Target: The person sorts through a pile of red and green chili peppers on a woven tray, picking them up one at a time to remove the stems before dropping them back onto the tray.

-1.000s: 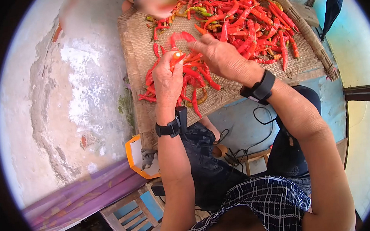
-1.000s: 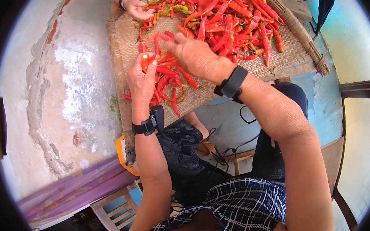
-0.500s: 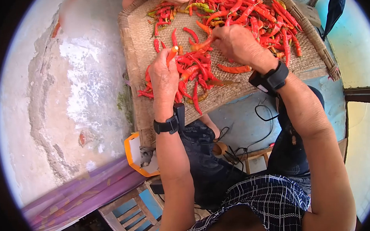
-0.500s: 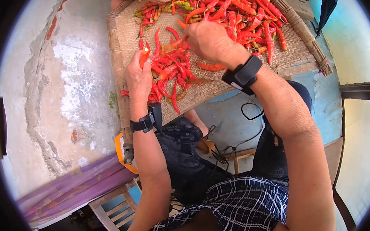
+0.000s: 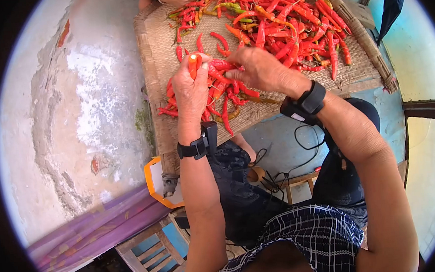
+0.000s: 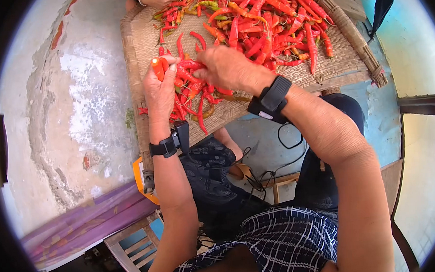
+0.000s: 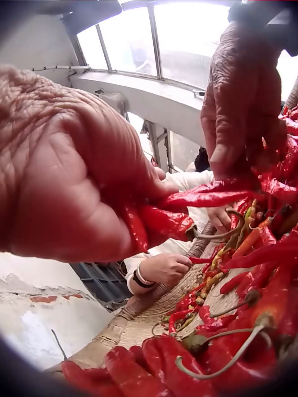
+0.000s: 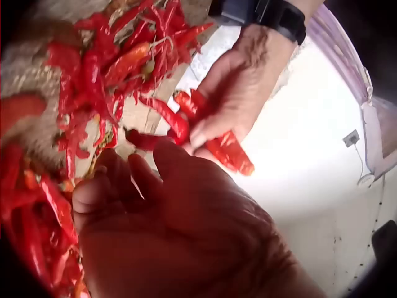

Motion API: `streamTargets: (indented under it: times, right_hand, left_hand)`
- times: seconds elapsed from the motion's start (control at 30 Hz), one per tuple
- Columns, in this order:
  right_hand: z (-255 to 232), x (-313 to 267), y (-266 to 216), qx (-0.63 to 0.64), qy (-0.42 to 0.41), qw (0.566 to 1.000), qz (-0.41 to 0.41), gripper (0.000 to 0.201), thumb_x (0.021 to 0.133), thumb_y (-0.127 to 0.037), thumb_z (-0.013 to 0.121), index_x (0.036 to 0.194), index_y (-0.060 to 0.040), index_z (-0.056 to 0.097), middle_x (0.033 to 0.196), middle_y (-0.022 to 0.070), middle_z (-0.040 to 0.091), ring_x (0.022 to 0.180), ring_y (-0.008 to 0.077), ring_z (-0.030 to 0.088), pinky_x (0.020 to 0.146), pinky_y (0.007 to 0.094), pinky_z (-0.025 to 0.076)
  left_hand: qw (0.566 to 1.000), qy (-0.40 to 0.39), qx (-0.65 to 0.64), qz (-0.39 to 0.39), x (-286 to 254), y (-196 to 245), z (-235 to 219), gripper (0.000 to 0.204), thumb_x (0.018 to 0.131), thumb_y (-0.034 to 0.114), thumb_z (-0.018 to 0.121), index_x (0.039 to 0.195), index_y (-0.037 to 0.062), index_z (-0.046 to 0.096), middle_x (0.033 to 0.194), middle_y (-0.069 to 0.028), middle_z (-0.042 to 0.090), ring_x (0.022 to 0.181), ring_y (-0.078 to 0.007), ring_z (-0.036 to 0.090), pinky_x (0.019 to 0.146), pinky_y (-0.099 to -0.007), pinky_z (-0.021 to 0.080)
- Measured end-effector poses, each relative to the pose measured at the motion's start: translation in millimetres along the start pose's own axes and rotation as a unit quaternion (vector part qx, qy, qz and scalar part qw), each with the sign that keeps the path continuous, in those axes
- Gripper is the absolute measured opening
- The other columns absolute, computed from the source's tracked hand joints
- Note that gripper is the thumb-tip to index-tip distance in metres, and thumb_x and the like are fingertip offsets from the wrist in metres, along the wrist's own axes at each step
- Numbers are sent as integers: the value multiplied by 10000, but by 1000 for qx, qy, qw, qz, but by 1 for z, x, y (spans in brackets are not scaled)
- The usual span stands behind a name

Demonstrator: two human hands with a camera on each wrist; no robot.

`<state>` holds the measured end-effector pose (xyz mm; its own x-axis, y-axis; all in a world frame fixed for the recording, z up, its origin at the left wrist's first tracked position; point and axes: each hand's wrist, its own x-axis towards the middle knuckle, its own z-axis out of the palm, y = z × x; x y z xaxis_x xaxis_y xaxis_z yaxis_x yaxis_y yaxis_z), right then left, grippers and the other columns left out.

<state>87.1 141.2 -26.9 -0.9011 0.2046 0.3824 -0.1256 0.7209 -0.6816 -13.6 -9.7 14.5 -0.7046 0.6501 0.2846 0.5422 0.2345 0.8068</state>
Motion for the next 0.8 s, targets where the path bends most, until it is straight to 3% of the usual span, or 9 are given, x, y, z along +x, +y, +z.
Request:
streamTargets:
  times: [0.17, 0.23, 0.33, 0.53, 0.57, 0.6, 0.7, 0.77, 0.8]
  right_hand:
    - [-4, 3, -16, 7, -113, 992, 60, 235, 854, -231, 603, 913, -4, 618, 833, 220, 631, 813, 382, 628, 695, 458, 508]
    - [-7, 6, -7, -10, -69, 997, 29, 219, 854, -225, 596, 920, -17, 621, 808, 217, 635, 797, 387, 629, 684, 456, 515]
    - [-18, 10, 3, -70, -17, 996, 51, 220, 849, -239, 596, 893, -27, 633, 791, 220, 633, 791, 384, 632, 692, 449, 521]
    - [-54, 26, 23, 10, 121, 985, 119, 255, 873, -287, 597, 879, -36, 644, 751, 171, 649, 663, 287, 642, 614, 389, 519]
    - [-56, 27, 22, 244, 202, 927, 201, 274, 891, -298, 584, 876, -30, 638, 720, 131, 647, 603, 224, 606, 566, 346, 499]
    - [-56, 27, 20, 460, 268, 802, 270, 293, 908, -308, 572, 873, -23, 633, 690, 91, 645, 544, 161, 570, 517, 303, 479]
    - [-45, 22, 9, 517, 250, 758, 309, 290, 936, -290, 537, 873, -19, 617, 678, 43, 623, 510, 79, 485, 465, 241, 425]
    - [-27, 15, 3, 437, 107, 835, 316, 267, 923, -253, 546, 839, -11, 622, 676, 50, 623, 521, 96, 506, 458, 234, 415]
    - [-16, 5, 7, 358, 18, 909, 211, 266, 888, -252, 570, 846, 4, 627, 700, 91, 649, 582, 170, 600, 500, 285, 467]
  left_hand:
    - [999, -1, 1, 48, -1, -6, 0, 95, 898, 34, 555, 980, 35, 604, 921, -40, 636, 798, -89, 577, 709, -236, 483]
    - [999, 9, -21, -42, -1, -4, -3, 95, 895, 38, 554, 976, 40, 604, 911, -33, 633, 711, -79, 558, 635, -223, 478]
    - [995, 39, -29, -82, -1, 2, -6, 94, 893, 42, 551, 971, 46, 604, 887, -22, 621, 659, -79, 545, 599, -222, 473]
    - [993, 52, -66, -77, -1, -5, -5, 94, 887, 37, 560, 970, 52, 601, 857, -9, 592, 654, -76, 548, 582, -220, 475]
    - [993, 52, -67, -77, -1, -6, -4, 94, 887, 37, 560, 970, 52, 601, 857, -9, 592, 654, -76, 548, 582, -220, 475]
    - [994, 65, -59, -58, -1, -5, -2, 91, 874, 31, 562, 954, 47, 601, 810, -17, 590, 628, -82, 556, 569, -232, 480]
    - [995, 70, -45, -49, -2, -1, 1, 90, 852, 18, 566, 933, 35, 602, 778, -43, 593, 636, -119, 585, 592, -263, 493]
    - [996, 63, -40, -58, -1, -3, 3, 93, 844, 12, 568, 928, 29, 601, 792, -60, 598, 669, -150, 606, 628, -283, 500]
    - [997, 72, 4, -23, 0, -9, 3, 104, 832, 2, 567, 927, 24, 600, 824, -81, 604, 718, -192, 616, 668, -305, 496]
